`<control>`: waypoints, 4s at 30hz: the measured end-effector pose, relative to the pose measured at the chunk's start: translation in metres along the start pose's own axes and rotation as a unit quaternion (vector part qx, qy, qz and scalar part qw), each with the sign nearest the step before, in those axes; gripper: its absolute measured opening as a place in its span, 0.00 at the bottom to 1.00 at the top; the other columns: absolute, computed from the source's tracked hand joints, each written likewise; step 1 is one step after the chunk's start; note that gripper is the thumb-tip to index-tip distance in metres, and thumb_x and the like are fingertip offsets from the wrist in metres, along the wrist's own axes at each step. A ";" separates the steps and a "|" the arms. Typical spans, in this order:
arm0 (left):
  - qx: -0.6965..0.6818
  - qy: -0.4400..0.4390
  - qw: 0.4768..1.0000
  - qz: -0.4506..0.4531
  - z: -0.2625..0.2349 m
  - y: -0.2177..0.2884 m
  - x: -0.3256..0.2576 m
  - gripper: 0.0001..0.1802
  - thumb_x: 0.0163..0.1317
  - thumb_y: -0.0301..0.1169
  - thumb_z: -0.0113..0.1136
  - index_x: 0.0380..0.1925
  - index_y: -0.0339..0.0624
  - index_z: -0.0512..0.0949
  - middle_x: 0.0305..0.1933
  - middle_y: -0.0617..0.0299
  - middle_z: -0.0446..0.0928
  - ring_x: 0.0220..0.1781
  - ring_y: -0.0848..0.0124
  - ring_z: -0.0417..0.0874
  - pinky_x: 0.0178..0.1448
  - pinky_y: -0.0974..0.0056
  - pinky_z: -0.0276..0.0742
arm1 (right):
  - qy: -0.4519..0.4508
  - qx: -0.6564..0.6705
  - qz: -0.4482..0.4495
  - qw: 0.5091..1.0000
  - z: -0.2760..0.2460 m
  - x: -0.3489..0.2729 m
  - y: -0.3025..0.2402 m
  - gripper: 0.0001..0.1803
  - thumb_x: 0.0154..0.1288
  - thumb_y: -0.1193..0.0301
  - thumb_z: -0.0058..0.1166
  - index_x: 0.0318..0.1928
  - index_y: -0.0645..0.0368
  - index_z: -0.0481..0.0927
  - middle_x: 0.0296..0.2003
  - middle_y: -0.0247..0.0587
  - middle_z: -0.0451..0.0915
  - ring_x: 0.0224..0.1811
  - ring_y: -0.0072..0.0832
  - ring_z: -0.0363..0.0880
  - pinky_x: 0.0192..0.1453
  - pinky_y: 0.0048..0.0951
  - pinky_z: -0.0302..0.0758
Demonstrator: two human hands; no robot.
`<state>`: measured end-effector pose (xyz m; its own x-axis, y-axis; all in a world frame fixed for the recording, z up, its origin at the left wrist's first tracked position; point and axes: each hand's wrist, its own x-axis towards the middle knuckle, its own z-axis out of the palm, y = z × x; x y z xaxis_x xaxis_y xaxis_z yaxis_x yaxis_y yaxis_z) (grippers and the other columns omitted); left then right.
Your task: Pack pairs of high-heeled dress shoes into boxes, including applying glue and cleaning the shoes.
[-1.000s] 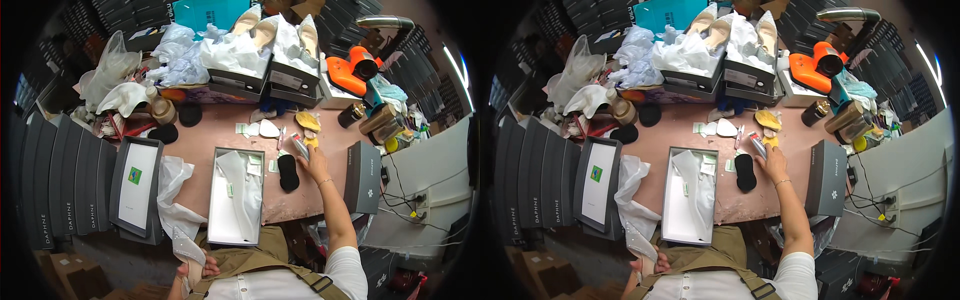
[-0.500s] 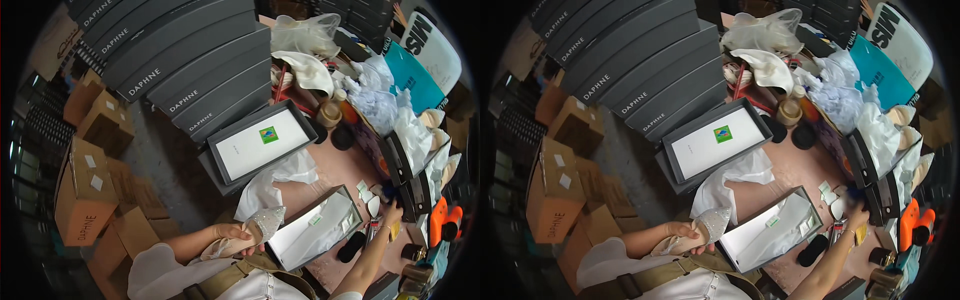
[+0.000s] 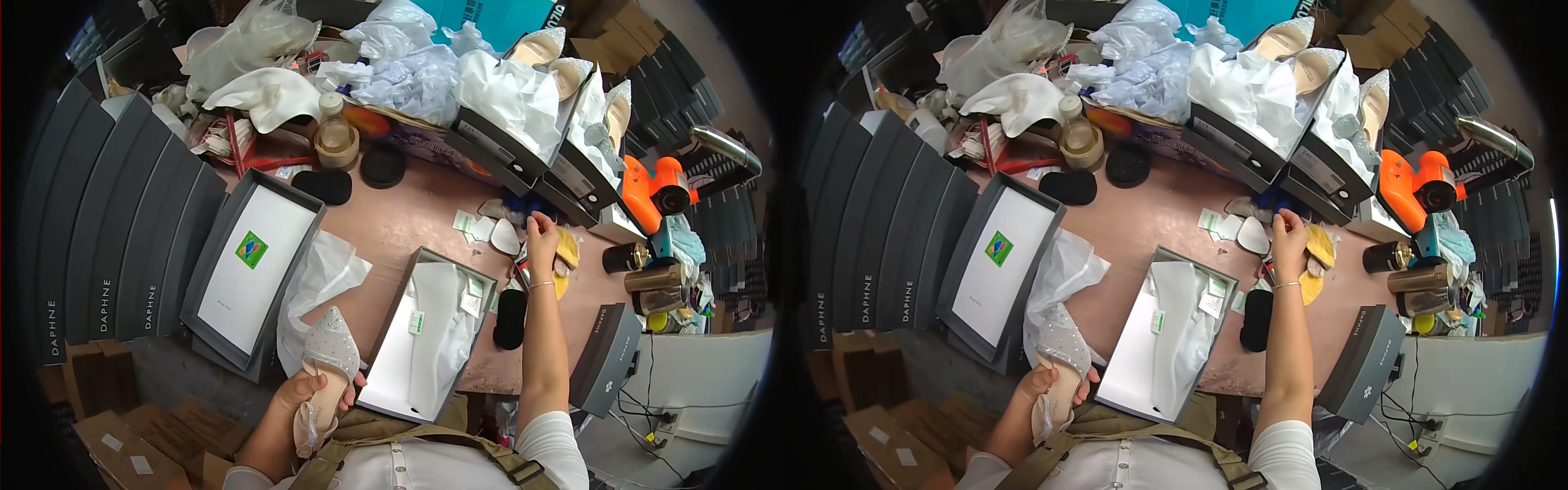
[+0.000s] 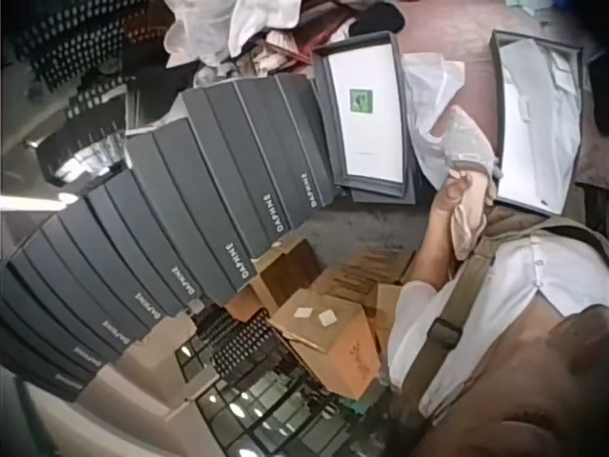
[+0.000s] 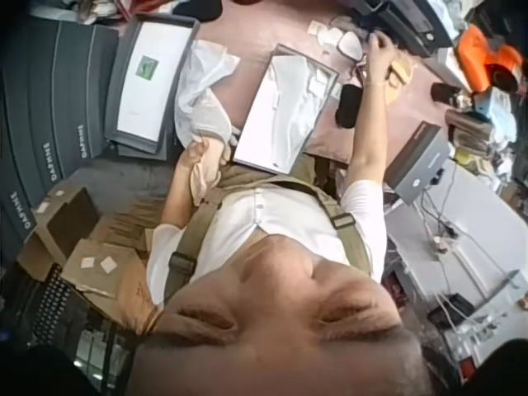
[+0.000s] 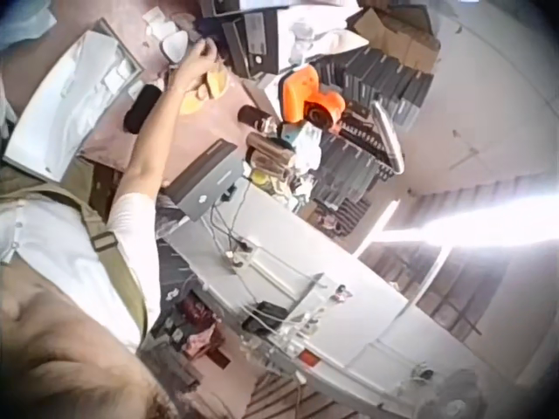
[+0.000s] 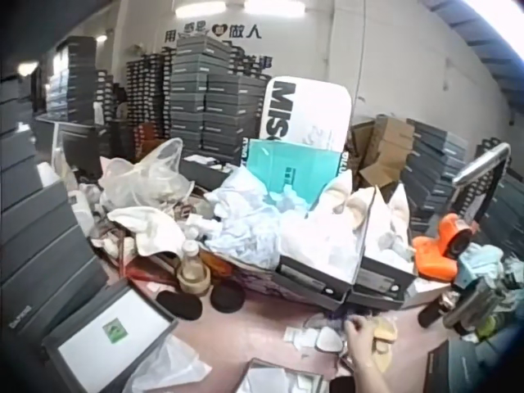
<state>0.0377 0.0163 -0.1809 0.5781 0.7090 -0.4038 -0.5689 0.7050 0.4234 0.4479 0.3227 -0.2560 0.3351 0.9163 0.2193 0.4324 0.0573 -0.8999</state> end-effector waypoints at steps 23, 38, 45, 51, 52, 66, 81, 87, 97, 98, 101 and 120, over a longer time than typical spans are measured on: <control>0.034 -0.016 0.996 0.083 -0.008 -0.054 0.001 0.32 0.63 0.52 0.54 0.51 0.31 0.71 0.49 0.50 0.76 0.37 0.71 0.80 0.36 0.67 0.81 | -0.400 -0.238 -0.358 0.809 0.096 -0.059 -0.042 0.19 0.58 0.71 0.58 0.49 0.64 0.75 0.45 0.55 0.75 0.47 0.50 0.74 0.53 0.40 0.71; 0.005 0.075 0.996 0.052 -0.024 -0.009 0.002 0.31 0.61 0.50 0.58 0.48 0.29 0.72 0.35 0.54 0.79 0.33 0.71 0.82 0.37 0.68 0.80 | -0.345 -0.200 -0.302 0.866 0.110 -0.054 -0.060 0.10 0.60 0.70 0.53 0.41 0.59 0.81 0.36 0.48 0.78 0.37 0.47 0.78 0.42 0.40 0.75; -0.007 0.058 0.998 0.038 -0.031 -0.016 0.002 0.35 0.59 0.50 0.60 0.52 0.27 0.66 0.48 0.46 0.74 0.36 0.69 0.82 0.36 0.67 0.83 | -0.358 -0.210 -0.408 0.813 0.117 -0.060 -0.067 0.11 0.59 0.72 0.54 0.43 0.56 0.80 0.38 0.41 0.78 0.39 0.40 0.77 0.45 0.39 0.74; -0.007 0.065 0.997 0.037 -0.028 -0.014 0.003 0.36 0.58 0.51 0.61 0.51 0.26 0.67 0.47 0.46 0.74 0.35 0.69 0.82 0.36 0.67 0.83 | -0.344 -0.215 -0.347 0.846 0.122 -0.057 -0.063 0.11 0.59 0.72 0.53 0.43 0.58 0.80 0.38 0.45 0.78 0.40 0.42 0.76 0.46 0.39 0.74; -0.004 0.065 0.997 0.034 -0.026 -0.012 0.001 0.36 0.58 0.51 0.61 0.51 0.26 0.67 0.47 0.46 0.74 0.35 0.69 0.82 0.36 0.67 0.83 | -0.343 -0.214 -0.343 0.848 0.122 -0.056 -0.062 0.11 0.59 0.72 0.53 0.43 0.59 0.80 0.38 0.46 0.78 0.40 0.43 0.77 0.46 0.39 0.74; -0.025 0.068 0.997 0.023 -0.023 -0.008 0.004 0.36 0.57 0.50 0.62 0.51 0.27 0.70 0.33 0.54 0.79 0.35 0.70 0.81 0.40 0.68 0.80 | -0.345 -0.278 -0.282 0.851 0.137 -0.048 -0.063 0.17 0.63 0.72 0.49 0.53 0.56 0.75 0.43 0.50 0.75 0.39 0.48 0.78 0.43 0.42 0.76; -0.018 0.059 0.998 0.031 -0.028 -0.013 0.001 0.34 0.58 0.49 0.61 0.50 0.27 0.68 0.42 0.48 0.77 0.33 0.69 0.83 0.37 0.67 0.83 | -0.319 -0.273 -0.323 0.848 0.140 -0.051 -0.053 0.15 0.61 0.73 0.49 0.49 0.59 0.78 0.39 0.50 0.75 0.39 0.48 0.77 0.45 0.41 0.75; -0.003 0.044 0.998 0.046 -0.011 -0.001 -0.007 0.31 0.61 0.46 0.60 0.50 0.27 0.70 0.39 0.50 0.78 0.33 0.69 0.83 0.38 0.68 0.82 | -0.371 0.010 0.018 0.929 0.125 -0.045 -0.071 0.14 0.64 0.74 0.48 0.49 0.63 0.74 0.42 0.43 0.77 0.42 0.35 0.79 0.46 0.35 0.76; 0.120 0.031 0.989 -0.077 0.023 -0.001 -0.014 0.20 0.66 0.34 0.48 0.48 0.24 0.74 0.30 0.54 0.80 0.30 0.70 0.83 0.36 0.69 0.81 | -0.418 0.489 0.357 0.678 0.013 -0.178 -0.204 0.15 0.66 0.74 0.48 0.53 0.62 0.71 0.48 0.41 0.77 0.53 0.33 0.76 0.59 0.38 0.73; 0.128 0.027 0.988 -0.081 0.025 -0.003 -0.016 0.20 0.66 0.33 0.48 0.48 0.24 0.74 0.30 0.53 0.80 0.30 0.70 0.83 0.36 0.69 0.81 | -0.420 0.495 0.361 0.669 0.005 -0.195 -0.209 0.16 0.66 0.75 0.48 0.54 0.62 0.71 0.49 0.42 0.77 0.54 0.33 0.76 0.60 0.40 0.72; 0.136 0.020 0.986 -0.098 0.026 -0.012 -0.022 0.20 0.65 0.32 0.48 0.48 0.25 0.74 0.31 0.52 0.80 0.31 0.68 0.83 0.37 0.68 0.81 | -0.404 0.500 0.323 0.695 -0.010 -0.235 -0.221 0.16 0.66 0.76 0.48 0.54 0.63 0.70 0.49 0.42 0.77 0.54 0.32 0.75 0.61 0.40 0.72; 0.144 0.008 0.987 -0.066 0.040 -0.028 -0.030 0.18 0.61 0.28 0.58 0.50 0.31 0.72 0.42 0.49 0.79 0.33 0.66 0.82 0.35 0.63 0.81 | -0.398 0.457 0.159 0.779 -0.041 -0.291 -0.230 0.19 0.65 0.80 0.45 0.57 0.65 0.69 0.54 0.41 0.70 0.57 0.27 0.69 0.64 0.33 0.65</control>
<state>0.0594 -0.0251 -0.1477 0.6248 0.6131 -0.4834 -0.2975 0.7594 0.5787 0.2851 0.0268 -0.0975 -0.4794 0.8764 -0.0455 -0.4648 -0.2975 -0.8339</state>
